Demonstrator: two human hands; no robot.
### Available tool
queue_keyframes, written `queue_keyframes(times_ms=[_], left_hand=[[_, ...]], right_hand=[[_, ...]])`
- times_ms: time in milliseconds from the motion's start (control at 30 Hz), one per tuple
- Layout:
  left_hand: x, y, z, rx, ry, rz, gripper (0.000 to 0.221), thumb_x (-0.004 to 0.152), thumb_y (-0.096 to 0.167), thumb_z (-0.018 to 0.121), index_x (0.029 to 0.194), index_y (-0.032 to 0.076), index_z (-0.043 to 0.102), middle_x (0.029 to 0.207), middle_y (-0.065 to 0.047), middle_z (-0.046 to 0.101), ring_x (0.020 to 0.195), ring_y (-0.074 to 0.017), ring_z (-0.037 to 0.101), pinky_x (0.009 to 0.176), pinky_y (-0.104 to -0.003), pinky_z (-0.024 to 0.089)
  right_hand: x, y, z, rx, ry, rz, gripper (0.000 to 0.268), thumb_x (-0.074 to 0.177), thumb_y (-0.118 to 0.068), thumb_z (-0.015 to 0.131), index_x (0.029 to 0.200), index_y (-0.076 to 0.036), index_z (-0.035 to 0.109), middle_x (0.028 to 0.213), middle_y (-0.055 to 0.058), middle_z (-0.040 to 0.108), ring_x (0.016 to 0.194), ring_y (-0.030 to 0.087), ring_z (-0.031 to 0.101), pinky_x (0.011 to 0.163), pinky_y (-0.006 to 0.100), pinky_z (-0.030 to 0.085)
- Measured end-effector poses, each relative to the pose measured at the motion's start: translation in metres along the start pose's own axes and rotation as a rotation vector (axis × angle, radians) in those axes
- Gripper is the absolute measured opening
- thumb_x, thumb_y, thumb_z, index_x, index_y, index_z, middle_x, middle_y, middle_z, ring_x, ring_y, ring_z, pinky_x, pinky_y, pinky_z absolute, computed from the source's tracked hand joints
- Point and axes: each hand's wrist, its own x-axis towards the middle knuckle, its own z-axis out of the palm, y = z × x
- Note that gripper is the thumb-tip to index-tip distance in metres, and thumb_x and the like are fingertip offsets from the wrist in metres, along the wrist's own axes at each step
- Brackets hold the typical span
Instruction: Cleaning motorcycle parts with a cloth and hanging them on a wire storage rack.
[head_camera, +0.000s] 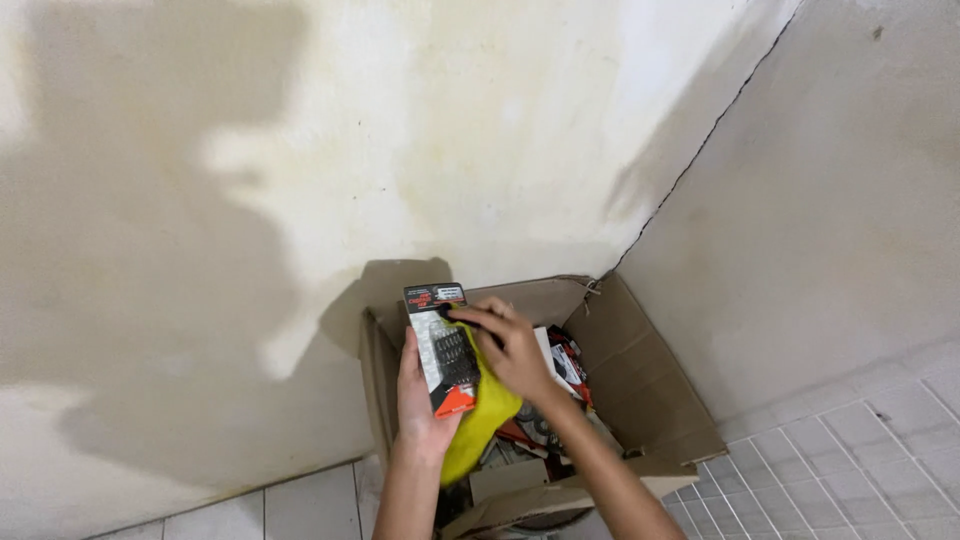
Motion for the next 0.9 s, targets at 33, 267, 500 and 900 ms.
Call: queue_keyframes(times_ms=[33,267,500,900], left_hand=[[-0.004,-0.002,0.0,0.02,0.017,-0.012,0.041,0.108,0.044,0.045,0.122,0.012,0.067,0.101,-0.001,0.073,0.088,-0.0146,0.07,0.077,-0.034,0.057],[-0.013,0.003,-0.009,0.061,-0.001,-0.083,0.04,0.105,0.043,0.045,0.12,0.012,0.066,0.102,-0.005,0.074,0.089,-0.0178,0.072,0.078,-0.04,0.059],[-0.013,-0.005,-0.01,-0.04,0.0,-0.156,0.04,0.108,0.041,0.043,0.122,0.011,0.066,0.107,-0.006,0.074,0.094,-0.02,0.073,0.084,-0.04,0.059],[-0.006,-0.003,-0.038,0.075,0.074,-0.166,0.037,0.106,0.036,0.044,0.119,0.01,0.066,0.104,-0.006,0.075,0.095,-0.0208,0.073,0.086,-0.041,0.059]], right_hand=[[0.008,-0.001,-0.004,0.097,-0.048,-0.142,0.042,0.09,0.008,0.056,0.125,-0.007,0.072,0.112,0.015,0.068,0.107,0.029,0.066,0.096,0.035,0.051],[0.007,-0.026,-0.017,0.054,-0.175,-0.297,0.021,0.088,0.002,0.064,0.105,-0.003,0.075,0.116,0.016,0.072,0.111,0.03,0.069,0.097,0.042,0.052],[0.03,-0.048,-0.025,-0.152,-0.012,-0.253,0.015,0.09,-0.009,0.071,0.102,-0.002,0.077,0.099,0.017,0.073,0.087,0.032,0.071,0.079,0.041,0.057],[0.039,-0.029,-0.026,0.068,-0.503,-0.347,0.023,0.085,-0.012,0.076,0.108,-0.009,0.079,0.094,0.012,0.071,0.087,0.027,0.07,0.076,0.039,0.055]])
